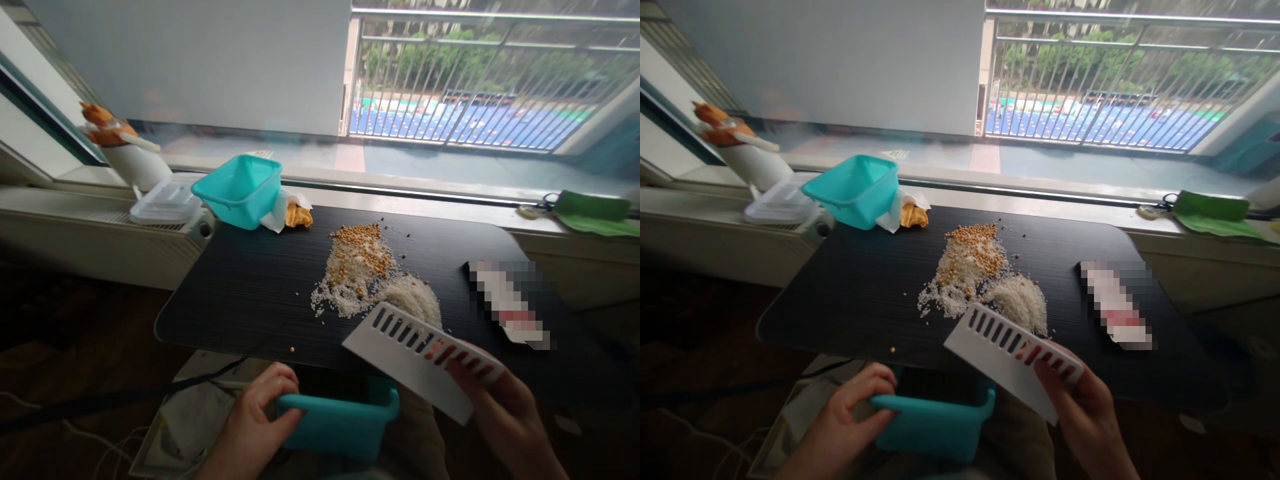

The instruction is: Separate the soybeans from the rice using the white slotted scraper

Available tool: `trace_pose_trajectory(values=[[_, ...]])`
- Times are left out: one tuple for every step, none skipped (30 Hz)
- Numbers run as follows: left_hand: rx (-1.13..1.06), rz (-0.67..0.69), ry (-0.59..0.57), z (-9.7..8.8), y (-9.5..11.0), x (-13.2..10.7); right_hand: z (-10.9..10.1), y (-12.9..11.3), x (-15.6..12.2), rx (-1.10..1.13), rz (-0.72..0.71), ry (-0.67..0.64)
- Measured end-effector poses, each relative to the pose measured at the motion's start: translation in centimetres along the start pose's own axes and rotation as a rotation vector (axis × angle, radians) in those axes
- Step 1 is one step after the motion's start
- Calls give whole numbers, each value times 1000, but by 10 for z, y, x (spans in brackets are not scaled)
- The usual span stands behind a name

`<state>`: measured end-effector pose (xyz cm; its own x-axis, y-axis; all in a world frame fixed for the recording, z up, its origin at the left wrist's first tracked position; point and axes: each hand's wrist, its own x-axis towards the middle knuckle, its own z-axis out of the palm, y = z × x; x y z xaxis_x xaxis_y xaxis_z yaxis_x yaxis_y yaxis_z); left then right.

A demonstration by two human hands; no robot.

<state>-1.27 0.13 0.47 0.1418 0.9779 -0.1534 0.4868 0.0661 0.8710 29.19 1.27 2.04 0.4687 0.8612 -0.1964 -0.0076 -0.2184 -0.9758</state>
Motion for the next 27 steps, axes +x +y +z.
trace_pose_trajectory(values=[[1, 0, 6, -2, 0, 0, -1, 1, 2, 18, 6, 47], [2, 2, 12, -4, -1, 0, -1, 1, 3, 39, 7, 83], [2, 3, 15, -6, -2, 0, 2, 1, 3, 53, 3, 100], [2, 4, 19, -8, -3, 0, 7, 0, 2, 55, -9, 90], [1, 5, 25, -11, -5, -1, 16, -2, 0, 48, -26, 49], [2, 2, 34, -14, -7, -2, 26, -5, -3, 25, -41, -2], [4, -1, 45, -17, -9, -3, 38, -9, -7, -6, -78, -87], [8, -3, 63, -20, -11, -5, 50, -14, -11, -24, -126, -193], [13, -2, 81, -23, -13, -7, 61, -19, -15, -39, -176, -290], [19, 1, 101, -26, -15, -8, 70, -24, -19, -59, -225, -361], [27, 9, 117, -30, -17, -10, 76, -28, -22, -77, -262, -425], [36, 20, 130, -33, -18, -12, 78, -31, -25, -94, -292, -469], [45, 36, 139, -35, -18, -14, 78, -34, -26, -110, -312, -494], [56, 49, 143, -37, -19, -16, 75, -35, -27, -125, -323, -499], [64, 60, 142, -39, -19, -17, 70, -36, -27, -134, -326, -483], [69, 66, 137, -40, -19, -18, 63, -35, -26, -140, -319, -442], [69, 66, 127, -40, -19, -19, 56, -34, -22, -144, -299, -375], [66, 61, 112, -39, -18, -19, 48, -33, -17, -143, -270, -290], [60, 55, 93, -37, -17, -18, 40, -33, -11, -144, -230, -184], [52, 49, 70, -33, -15, -17, 32, -32, -3, -148, -184, -68], [45, 47, 45, -29, -13, -15, 26, -32, 6, -157, -143, 36], [38, 51, 19, -24, -10, -13, 20, -32, 14, -202, -102, 136], [27, 51, -9, -18, -7, -10, 15, -31, 22, -246, -70, 191], [19, 50, -41, -11, -4, -7, 11, -31, 29, -253, -61, 220], [15, 38, -63, -5, -2, -4, 9, -30, 34, -239, -76, 226], [14, 26, -89, 2, 0, 0, 9, -29, 38, -211, -88, 217], [17, 25, -100, 8, 2, 3, 10, -27, 41, -171, -103, 194]])
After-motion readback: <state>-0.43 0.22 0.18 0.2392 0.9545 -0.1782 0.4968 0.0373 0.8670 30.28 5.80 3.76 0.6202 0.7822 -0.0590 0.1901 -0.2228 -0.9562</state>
